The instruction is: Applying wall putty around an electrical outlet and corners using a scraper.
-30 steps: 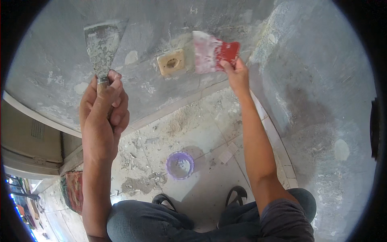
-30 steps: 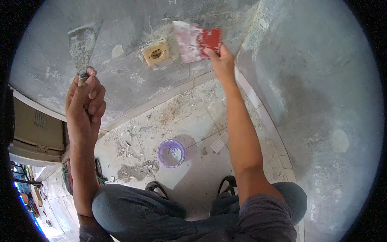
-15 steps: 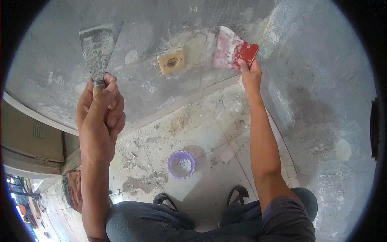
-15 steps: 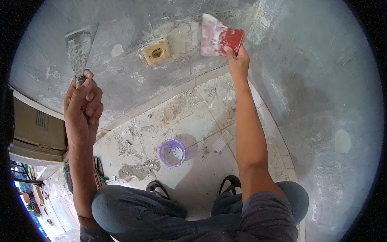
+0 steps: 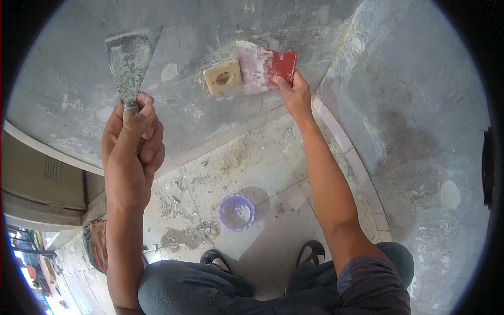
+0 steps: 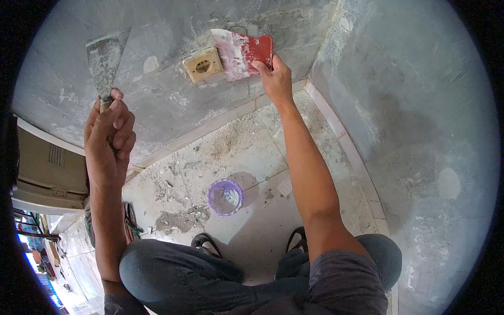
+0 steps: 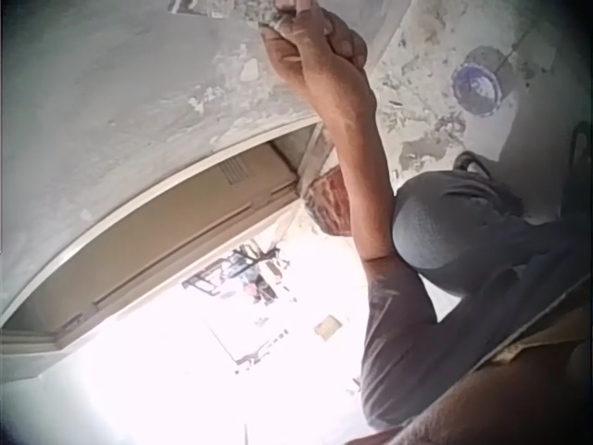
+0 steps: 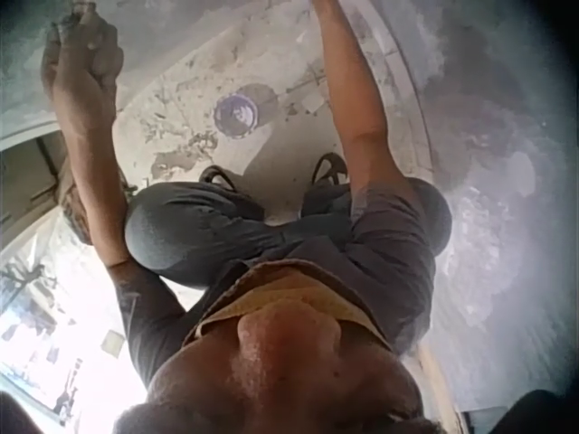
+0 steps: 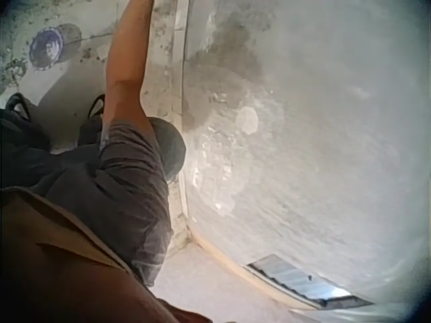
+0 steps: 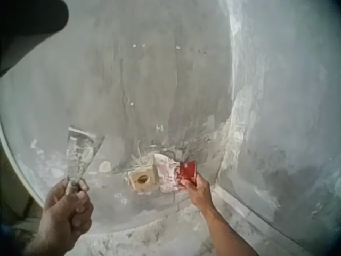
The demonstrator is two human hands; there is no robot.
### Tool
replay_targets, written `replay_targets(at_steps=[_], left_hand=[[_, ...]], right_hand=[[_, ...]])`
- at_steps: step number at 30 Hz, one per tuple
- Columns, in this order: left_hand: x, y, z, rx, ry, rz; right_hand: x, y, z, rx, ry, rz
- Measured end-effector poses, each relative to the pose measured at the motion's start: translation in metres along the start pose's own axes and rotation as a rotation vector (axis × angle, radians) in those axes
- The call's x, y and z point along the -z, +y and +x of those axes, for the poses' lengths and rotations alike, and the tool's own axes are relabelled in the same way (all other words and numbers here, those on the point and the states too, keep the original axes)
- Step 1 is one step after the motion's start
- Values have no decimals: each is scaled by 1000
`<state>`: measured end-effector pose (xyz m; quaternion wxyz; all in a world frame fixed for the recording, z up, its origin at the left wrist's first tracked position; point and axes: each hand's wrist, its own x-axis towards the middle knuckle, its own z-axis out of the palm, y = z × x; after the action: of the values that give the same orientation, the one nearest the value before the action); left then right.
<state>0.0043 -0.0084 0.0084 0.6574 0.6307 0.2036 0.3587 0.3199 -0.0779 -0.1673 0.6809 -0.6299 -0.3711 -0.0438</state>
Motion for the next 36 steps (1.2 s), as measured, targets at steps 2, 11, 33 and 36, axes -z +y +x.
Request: replay_targets(at_steps=[2,11,33,36], left_hand=[[0,0,0,-9,3,-2],[7,-1,1,13,-4,12],[8,3,-1,12,8,-15],[7,6,-2,7,-2,-30]], right_hand=[[-1,-2,1,-20,14,-23],[34,-3,14,28,155,-145],[64,9,12,0,294,-301],[75,16,9,-28,198,-101]])
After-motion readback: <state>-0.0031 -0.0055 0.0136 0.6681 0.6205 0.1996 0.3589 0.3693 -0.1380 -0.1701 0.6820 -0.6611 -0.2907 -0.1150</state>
